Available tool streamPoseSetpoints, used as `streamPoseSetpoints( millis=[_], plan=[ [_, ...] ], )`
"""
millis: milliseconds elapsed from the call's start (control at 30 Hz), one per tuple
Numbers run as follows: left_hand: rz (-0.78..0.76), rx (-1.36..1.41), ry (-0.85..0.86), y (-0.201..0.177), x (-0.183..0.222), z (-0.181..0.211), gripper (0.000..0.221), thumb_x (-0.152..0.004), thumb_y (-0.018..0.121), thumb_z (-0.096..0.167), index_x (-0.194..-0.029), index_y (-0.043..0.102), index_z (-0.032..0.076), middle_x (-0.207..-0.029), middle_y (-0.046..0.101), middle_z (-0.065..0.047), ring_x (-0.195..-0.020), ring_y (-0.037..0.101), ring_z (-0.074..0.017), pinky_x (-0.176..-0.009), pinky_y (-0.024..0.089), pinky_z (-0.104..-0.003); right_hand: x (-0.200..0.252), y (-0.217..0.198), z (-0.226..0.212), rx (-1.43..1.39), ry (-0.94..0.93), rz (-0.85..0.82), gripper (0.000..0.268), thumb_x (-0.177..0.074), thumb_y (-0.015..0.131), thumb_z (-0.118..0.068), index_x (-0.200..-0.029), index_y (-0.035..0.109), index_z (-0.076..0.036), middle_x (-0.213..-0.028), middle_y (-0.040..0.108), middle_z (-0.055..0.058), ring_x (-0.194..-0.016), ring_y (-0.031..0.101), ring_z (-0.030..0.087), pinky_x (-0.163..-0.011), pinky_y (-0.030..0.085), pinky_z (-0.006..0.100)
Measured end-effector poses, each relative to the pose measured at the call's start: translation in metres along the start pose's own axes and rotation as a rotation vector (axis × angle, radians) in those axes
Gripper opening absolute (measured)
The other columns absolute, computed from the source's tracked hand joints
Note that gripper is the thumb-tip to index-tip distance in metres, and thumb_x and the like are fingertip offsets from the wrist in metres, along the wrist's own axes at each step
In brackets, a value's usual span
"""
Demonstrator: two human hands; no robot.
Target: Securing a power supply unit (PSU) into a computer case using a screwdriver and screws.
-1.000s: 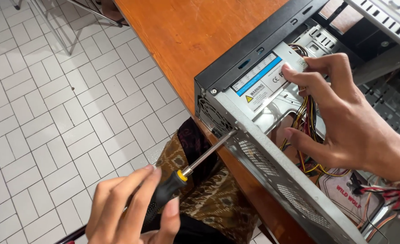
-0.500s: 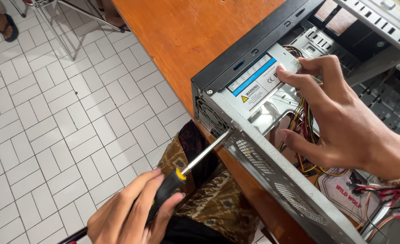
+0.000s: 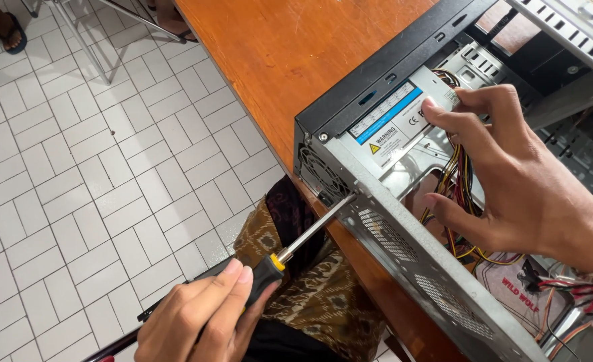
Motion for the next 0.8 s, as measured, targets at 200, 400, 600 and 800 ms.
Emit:
streamPoseSetpoints(
  millis=[200,400,600,800],
  plan=[
    [0.15,0.013,-0.137,-0.003,-0.006,0.012,0.026,-0.083,0.091,0.015,-0.098,0.073,0.003,-0.101,0.071,-0.01,-0.07,0.07,-0.0183,-0.065,0.058,-0.029,-0.004,0.0,-0.01,0.298,0.11,-0.191,0.118,-0.066,0.083,-0.04,-0.161,0.029,0.005,-0.148,0.028,0.032,-0.066,0.073,0.028,-0.063,0.071,0.04],
    [-0.018,0.019,-0.208,-0.016,-0.012,0.012,0.02,-0.088,0.067,0.023,-0.102,0.072,0.01,-0.104,0.072,-0.005,-0.083,0.073,-0.0188,-0.074,0.061,-0.033,0.003,0.005,-0.013,0.39,0.183,-0.266,0.114,-0.079,0.063,-0.06,-0.166,0.015,-0.004,-0.161,0.017,0.031,-0.076,0.079,0.036,-0.089,0.059,0.055],
    [-0.168,0.249,-0.038,-0.02,-0.017,-0.003,0.033,-0.09,0.052,0.008,-0.117,0.07,-0.001,-0.098,0.07,-0.01,-0.073,0.063,-0.0196,-0.07,0.054,-0.031,0.004,0.005,-0.015,0.291,0.14,-0.213,0.111,-0.082,0.067,-0.052,-0.163,0.015,0.003,-0.163,0.012,0.037,-0.114,0.058,0.058,-0.089,0.055,0.06],
    [-0.398,0.165,-0.053,-0.017,-0.003,-0.024,0.045,-0.093,0.063,0.02,-0.139,0.064,0.017,-0.112,0.067,-0.001,-0.072,0.066,-0.02,-0.063,0.051,-0.039,0.004,-0.004,-0.017,0.319,0.082,-0.198,0.11,-0.084,0.066,-0.054,-0.163,0.015,0.004,-0.164,0.011,0.04,-0.12,0.054,0.051,-0.099,0.051,0.051]
  ],
)
Point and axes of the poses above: each hand's wrist, its own x-axis away from the middle knuckle, its own y-axis out of the palm, z = x × y, the point moved 2 cm from there along -x, towards the middle knuckle
